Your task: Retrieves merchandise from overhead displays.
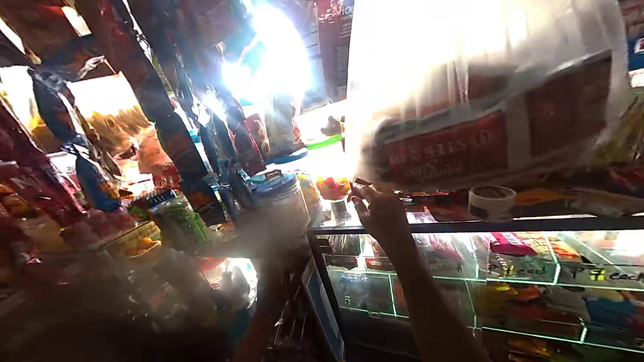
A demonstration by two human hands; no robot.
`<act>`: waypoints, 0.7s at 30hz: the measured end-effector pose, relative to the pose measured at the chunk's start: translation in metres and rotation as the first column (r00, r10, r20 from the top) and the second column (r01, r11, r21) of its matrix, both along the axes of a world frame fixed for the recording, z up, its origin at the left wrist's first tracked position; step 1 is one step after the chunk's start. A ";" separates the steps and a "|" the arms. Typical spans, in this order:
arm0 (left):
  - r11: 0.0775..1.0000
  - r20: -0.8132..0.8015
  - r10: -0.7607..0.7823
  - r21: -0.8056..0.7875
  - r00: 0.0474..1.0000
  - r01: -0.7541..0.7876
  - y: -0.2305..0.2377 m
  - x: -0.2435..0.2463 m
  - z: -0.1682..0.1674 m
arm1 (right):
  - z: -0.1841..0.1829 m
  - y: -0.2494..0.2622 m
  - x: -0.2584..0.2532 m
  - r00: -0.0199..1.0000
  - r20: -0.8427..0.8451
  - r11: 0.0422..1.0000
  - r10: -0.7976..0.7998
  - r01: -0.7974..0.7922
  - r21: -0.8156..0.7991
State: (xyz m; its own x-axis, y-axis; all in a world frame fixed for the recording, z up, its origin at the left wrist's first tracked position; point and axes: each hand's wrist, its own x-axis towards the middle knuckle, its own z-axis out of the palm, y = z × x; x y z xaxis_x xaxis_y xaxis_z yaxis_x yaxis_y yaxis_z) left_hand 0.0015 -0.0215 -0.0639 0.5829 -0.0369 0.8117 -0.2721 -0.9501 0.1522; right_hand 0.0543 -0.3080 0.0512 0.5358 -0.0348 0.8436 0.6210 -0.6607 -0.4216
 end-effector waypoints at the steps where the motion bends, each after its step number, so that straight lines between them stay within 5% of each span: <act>1: 1.000 0.004 -0.009 0.004 1.000 0.009 0.001 0.000 -0.001 | -0.001 0.000 0.000 1.000 0.018 1.000 -0.004 0.004 0.005; 21: 0.996 -0.018 -0.073 -0.055 0.997 0.072 -0.001 -0.003 0.000 | 0.003 -0.001 0.001 0.991 -0.119 0.995 -0.052 0.042 -0.089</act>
State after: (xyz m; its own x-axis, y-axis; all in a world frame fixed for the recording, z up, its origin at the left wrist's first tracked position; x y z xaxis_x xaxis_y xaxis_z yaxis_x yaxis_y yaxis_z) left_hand -0.0010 -0.0221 -0.0638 0.5965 -0.0356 0.8018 -0.3364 -0.9181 0.2096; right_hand 0.0552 -0.3086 0.0538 0.6340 0.0072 0.7733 0.5360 -0.7250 -0.4326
